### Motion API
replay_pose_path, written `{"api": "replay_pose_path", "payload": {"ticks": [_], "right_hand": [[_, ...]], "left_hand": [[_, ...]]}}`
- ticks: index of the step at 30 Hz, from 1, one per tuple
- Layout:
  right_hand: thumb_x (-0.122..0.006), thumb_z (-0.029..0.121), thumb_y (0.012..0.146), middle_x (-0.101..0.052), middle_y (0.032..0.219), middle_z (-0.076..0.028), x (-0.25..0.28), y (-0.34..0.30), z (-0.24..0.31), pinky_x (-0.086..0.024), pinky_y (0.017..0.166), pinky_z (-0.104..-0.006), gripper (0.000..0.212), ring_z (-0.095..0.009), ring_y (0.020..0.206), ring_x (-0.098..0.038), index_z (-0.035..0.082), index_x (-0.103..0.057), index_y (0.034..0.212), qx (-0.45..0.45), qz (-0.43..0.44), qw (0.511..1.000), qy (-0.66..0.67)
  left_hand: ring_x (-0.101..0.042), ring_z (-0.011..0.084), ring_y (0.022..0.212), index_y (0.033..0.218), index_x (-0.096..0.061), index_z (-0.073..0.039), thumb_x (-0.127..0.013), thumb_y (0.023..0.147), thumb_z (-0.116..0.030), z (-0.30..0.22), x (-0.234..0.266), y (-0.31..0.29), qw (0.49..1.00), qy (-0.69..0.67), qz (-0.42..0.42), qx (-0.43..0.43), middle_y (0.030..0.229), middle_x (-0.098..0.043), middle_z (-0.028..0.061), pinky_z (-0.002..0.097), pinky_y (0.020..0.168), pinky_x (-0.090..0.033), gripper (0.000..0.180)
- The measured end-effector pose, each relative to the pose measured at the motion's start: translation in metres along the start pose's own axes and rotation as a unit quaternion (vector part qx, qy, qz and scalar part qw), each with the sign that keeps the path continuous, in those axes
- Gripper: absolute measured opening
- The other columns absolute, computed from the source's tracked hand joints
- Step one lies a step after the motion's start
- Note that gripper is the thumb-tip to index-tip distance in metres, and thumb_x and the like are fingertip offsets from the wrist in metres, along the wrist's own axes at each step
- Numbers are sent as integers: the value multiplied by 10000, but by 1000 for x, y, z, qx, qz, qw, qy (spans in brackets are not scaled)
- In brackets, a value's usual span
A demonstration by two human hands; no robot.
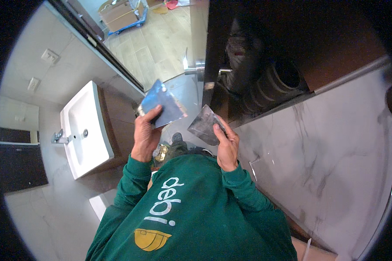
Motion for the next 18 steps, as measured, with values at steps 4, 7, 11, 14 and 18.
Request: {"api": "replay_pose_path", "payload": {"ticks": [4,7,11,14,18], "right_hand": [[-583,150,999,-625,1276,-112,-33,-17,21,-519,955,-339,375,-187,1104,-616,-2,-579,1342,-13,42,995,92],[-569,169,1011,-581,1337,-121,-55,-26,22,-561,941,-387,381,-215,1135,-609,26,-563,1364,-68,59,985,148],[-564,181,1017,-556,1368,-107,-58,-26,22,-574,898,-377,357,-224,1158,-596,55,-591,1349,1,82,996,21],[-567,181,1017,-595,1316,-93,-51,-24,29,-563,882,-332,331,-208,1157,-593,35,-625,1308,156,118,951,-241],[-595,169,997,-655,1203,-93,-27,-19,21,-507,940,-320,309,-178,1107,-607,3,-651,1252,66,86,974,-201]], "left_hand": [[-673,208,964,1130,-647,-3,-697,870,-85,8,-9,-6,999,-4,-19,47,1059,-694,80,395,876,-542,277],[-671,203,943,1123,-644,8,-700,870,-82,4,-17,-9,999,10,-1,31,1037,-695,81,395,868,-541,275],[-686,211,884,1088,-636,48,-690,858,-6,-9,-23,-8,999,30,32,-21,1001,-696,117,353,829,-561,242],[-691,213,867,1076,-638,52,-684,857,14,-14,-20,-4,999,27,39,-13,994,-696,125,332,811,-569,227],[-690,219,885,1082,-641,52,-691,863,-3,-13,-9,-4,1000,-3,-10,-7,1003,-696,124,352,825,-567,232]]}}
Point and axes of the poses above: each hand's wrist, its own y-axis towards the middle knuckle, its own x-axis out of the back of the hand, z = x × y, the point moved 7 cm from there along y, towards the middle knuckle
